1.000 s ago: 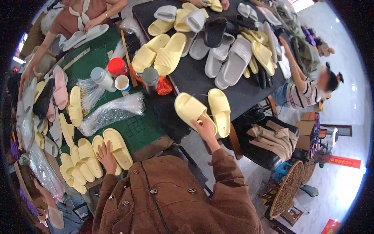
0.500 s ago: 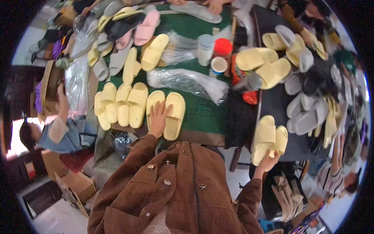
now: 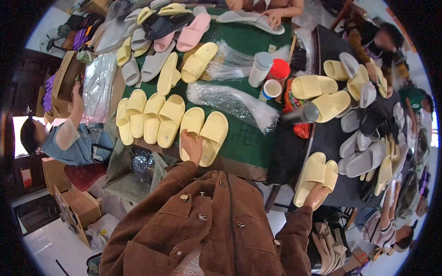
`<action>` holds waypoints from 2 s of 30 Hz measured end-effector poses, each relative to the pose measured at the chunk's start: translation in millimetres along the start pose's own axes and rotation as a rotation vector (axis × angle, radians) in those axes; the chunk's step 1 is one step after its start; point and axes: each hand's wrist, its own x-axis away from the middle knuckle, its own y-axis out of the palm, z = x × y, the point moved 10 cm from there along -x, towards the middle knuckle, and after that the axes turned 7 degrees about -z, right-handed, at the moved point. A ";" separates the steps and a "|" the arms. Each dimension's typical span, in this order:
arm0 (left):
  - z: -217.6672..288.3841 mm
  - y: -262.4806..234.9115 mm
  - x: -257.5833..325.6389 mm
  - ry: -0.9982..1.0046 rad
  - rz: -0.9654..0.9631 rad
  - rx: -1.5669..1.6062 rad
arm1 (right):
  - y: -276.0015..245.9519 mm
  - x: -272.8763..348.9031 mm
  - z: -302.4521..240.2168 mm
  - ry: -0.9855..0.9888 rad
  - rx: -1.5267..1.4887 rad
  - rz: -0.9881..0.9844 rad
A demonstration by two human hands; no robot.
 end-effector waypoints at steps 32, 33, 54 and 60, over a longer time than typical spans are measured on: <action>-96.2 -201.0 -164.2 -0.035 0.241 0.027 | 277.7 213.2 -226.5 -0.042 -0.473 -0.762; -123.4 -200.1 -171.4 -0.073 0.186 0.033 | 295.7 222.6 -218.7 -0.051 -0.446 -0.795; 121.1 41.0 35.8 0.806 -0.603 -0.154 | 67.6 156.9 -340.6 -0.107 -1.394 -0.851; 95.9 87.7 58.8 0.839 -0.757 -0.494 | -40.9 173.2 -443.7 -0.533 -1.680 -0.989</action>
